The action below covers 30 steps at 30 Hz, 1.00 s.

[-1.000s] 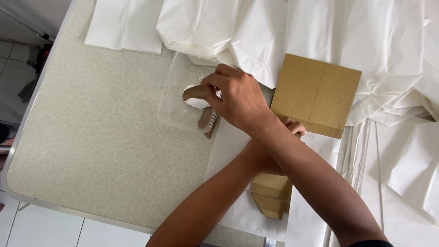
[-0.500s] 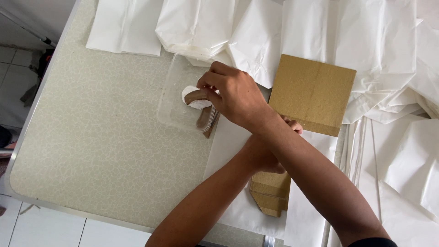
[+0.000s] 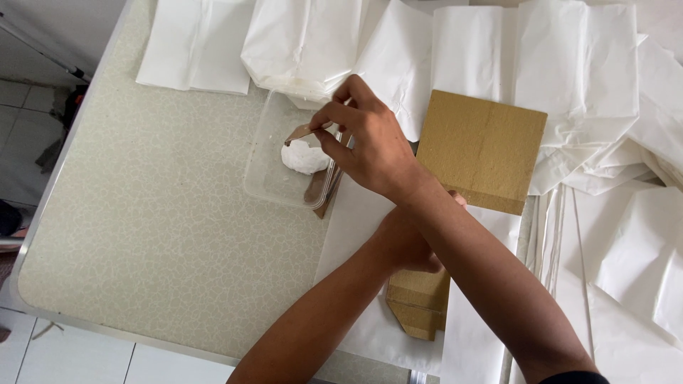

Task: Assembling a paper bag by folding a sheet of paper around a cardboard template and applying glue to the edges.

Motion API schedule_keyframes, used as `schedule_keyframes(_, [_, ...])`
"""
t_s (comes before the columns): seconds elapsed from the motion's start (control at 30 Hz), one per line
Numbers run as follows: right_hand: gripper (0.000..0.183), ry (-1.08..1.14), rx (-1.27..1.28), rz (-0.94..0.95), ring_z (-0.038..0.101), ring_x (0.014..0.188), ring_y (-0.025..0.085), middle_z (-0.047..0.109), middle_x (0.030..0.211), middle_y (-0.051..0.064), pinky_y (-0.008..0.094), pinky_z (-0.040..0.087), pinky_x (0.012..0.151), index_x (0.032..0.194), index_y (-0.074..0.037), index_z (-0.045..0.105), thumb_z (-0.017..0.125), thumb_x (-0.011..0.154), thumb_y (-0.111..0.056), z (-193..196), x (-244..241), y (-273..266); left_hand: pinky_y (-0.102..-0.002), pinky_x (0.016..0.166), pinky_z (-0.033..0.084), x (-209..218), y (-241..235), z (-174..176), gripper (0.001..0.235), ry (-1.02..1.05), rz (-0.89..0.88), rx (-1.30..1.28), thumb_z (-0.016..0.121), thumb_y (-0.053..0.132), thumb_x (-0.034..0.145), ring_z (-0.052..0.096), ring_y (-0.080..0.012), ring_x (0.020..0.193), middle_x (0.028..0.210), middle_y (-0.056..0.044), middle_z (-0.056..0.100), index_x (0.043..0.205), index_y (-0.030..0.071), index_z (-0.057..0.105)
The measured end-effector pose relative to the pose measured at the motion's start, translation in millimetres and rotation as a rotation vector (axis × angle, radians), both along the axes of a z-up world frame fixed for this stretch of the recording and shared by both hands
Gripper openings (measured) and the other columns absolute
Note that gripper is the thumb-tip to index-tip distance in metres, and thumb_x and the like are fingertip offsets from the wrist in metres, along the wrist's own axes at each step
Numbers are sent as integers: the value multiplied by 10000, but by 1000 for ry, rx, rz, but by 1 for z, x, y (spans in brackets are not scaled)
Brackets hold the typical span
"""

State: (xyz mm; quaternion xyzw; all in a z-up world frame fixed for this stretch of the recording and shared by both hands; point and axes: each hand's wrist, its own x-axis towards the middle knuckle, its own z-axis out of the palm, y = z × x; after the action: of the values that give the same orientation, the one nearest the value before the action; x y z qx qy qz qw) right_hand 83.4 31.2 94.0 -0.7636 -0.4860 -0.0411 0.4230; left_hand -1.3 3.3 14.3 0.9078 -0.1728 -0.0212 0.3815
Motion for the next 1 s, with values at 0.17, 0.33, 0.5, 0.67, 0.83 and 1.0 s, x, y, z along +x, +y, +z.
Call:
schedule_keyframes(0.17, [110,162,60,3,656,643,219,619,714,65,332,551,669,1005,-94,759,731,904,-59,15,-10,-28,-425,939,414,-1,-5,-16,144,4,-12,49,647,187,733,660,-247,828,740,-11,711,832,132,736])
schedule_keyframes(0.33, [135,286,16,-103,717,634,188,749,716,79,324,584,703,1019,-79,785,751,889,-97,25,-20,-83,-479,942,430,-3,-3,-7,189,-44,-30,40,661,294,783,673,-304,909,786,-60,714,855,139,745])
schedule_keyframes(0.5, [330,402,-6,-206,775,822,269,789,925,159,376,588,758,1165,-21,740,749,869,-167,32,-4,-149,-504,1095,438,-1,-1,-19,305,-186,-27,82,674,404,779,587,-308,1279,1280,-16,638,1031,263,772])
schedule_keyframes(0.67, [252,379,22,-454,670,755,125,709,1045,88,245,517,701,1025,-18,691,839,823,13,18,-1,-189,-488,1065,405,-2,0,-16,311,-178,-56,64,673,412,818,543,-288,1233,1251,-17,606,1054,238,776])
schedule_keyframes(0.83, [244,252,-116,-544,496,796,98,670,922,-15,251,386,746,1122,-116,734,746,899,-20,17,-3,-210,-464,1011,409,-3,-4,-16,294,-230,-42,16,728,363,812,537,-266,1152,1175,-35,607,1049,202,798])
schedule_keyframes(1.0, [165,321,119,-404,501,732,125,489,898,78,294,501,674,970,-29,764,784,858,91,-10,1,-217,-482,1045,421,-3,-9,-27,257,-179,12,102,667,401,797,556,-296,1245,1207,-24,592,981,252,765])
